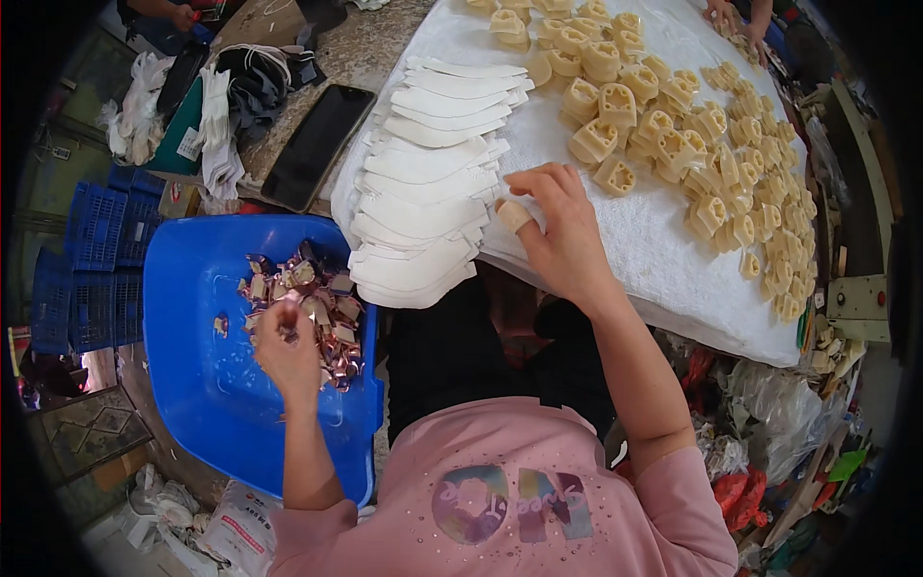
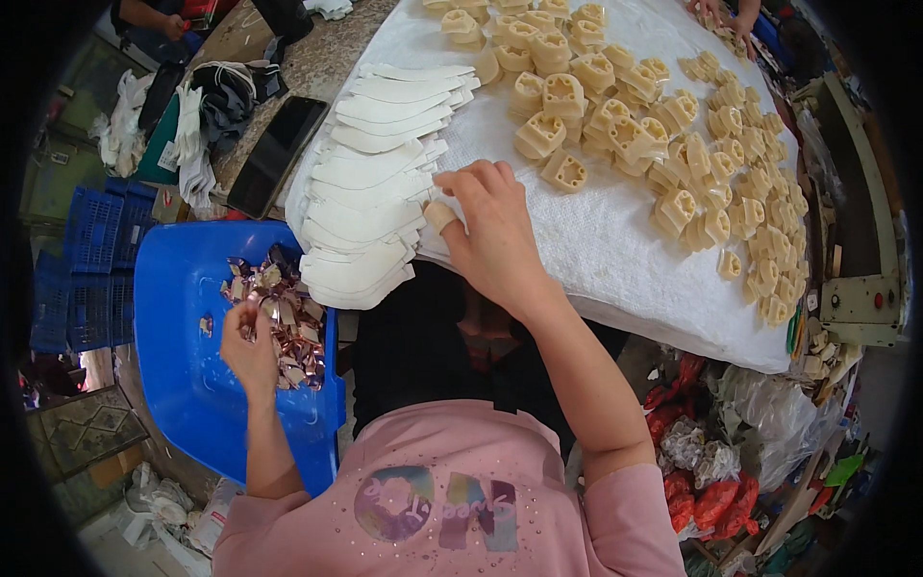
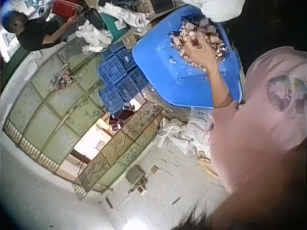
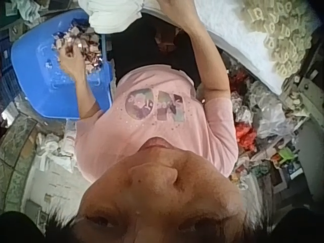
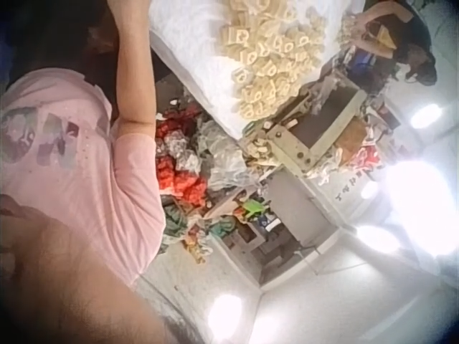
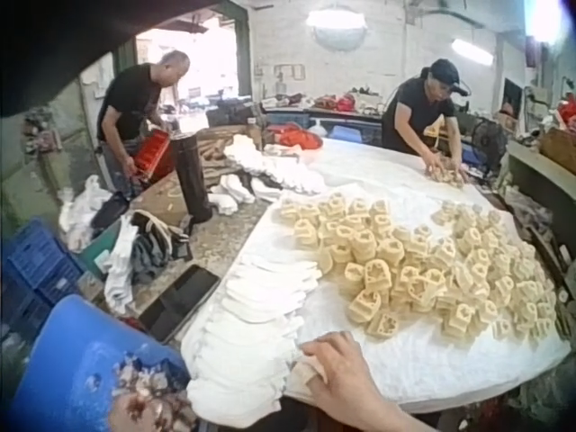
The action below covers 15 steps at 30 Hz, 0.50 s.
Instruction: Manually assembling and preparing small components for footwear manufacturing.
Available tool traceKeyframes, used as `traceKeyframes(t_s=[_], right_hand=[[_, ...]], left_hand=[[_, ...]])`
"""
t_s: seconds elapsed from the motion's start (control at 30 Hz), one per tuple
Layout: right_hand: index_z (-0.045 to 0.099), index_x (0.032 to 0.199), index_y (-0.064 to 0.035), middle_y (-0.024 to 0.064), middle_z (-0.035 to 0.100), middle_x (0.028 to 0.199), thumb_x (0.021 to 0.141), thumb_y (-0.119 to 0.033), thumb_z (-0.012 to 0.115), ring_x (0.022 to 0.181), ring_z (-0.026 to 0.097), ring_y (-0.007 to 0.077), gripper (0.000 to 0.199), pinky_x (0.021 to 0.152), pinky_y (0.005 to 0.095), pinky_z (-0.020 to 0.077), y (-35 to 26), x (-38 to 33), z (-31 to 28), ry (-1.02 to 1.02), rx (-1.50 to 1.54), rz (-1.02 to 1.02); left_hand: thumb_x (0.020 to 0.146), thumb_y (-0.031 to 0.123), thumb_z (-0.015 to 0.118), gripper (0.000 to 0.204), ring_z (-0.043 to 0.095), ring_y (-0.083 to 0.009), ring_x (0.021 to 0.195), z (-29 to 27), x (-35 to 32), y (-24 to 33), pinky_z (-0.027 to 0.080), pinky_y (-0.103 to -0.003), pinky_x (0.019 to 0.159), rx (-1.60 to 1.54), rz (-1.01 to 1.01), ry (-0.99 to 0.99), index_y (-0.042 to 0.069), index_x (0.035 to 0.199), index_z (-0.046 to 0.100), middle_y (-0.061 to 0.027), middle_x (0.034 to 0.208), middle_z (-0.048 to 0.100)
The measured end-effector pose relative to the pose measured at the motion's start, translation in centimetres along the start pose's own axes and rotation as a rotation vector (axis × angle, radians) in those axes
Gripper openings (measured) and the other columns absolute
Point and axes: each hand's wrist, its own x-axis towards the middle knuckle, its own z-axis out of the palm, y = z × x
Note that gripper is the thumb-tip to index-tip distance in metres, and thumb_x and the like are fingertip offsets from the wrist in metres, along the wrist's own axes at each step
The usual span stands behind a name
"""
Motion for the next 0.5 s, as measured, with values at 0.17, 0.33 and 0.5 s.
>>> traceKeyframes(t_s=[0.17, 0.33, 0.5], right_hand=[[0.059, 0.097, -0.0026, 0.0105, 0.055, 0.09, 0.075, -0.005, 0.061, 0.091, 0.047, 0.0289, 0.022, 0.079, 0.0376, 0.0377, 1.1, 2.2, 1.1, 0.087, -0.145, 0.04], [0.06, 0.092, -0.0043, 0.0101, 0.055, 0.089, 0.074, -0.006, 0.061, 0.09, 0.047, 0.0279, 0.019, 0.078, 0.0391, 0.0352, 2.2, 4.3, 2.4, 0.081, -0.246, 0.121], [0.06, 0.087, -0.0063, 0.0091, 0.055, 0.088, 0.074, -0.006, 0.059, 0.091, 0.046, 0.0273, 0.013, 0.08, 0.0399, 0.0327, 1.0, 4.8, 3.2, 0.048, -0.238, 0.119]], left_hand=[[0.073, 0.001, 0.062, 0.023, 0.048, -0.0273, 0.099, 0.2, 0.7, 1.3, 0.038, -0.036, 0.087, 0.448, 0.149, 0.235, 0.003, 0.096, 0.062, -0.0114, 0.093, 0.054], [0.069, -0.004, 0.06, 0.029, 0.053, -0.0295, 0.094, 4.9, 2.2, 7.7, 0.042, -0.037, 0.085, -0.02, 0.41, -0.118, 0.002, 0.097, 0.061, -0.0137, 0.098, 0.056], [0.068, -0.003, 0.061, 0.036, 0.053, -0.0307, 0.104, 9.5, 2.5, 11.6, 0.042, -0.038, 0.089, -0.142, 0.689, -0.326, 0.002, 0.103, 0.059, -0.0136, 0.108, 0.056]])
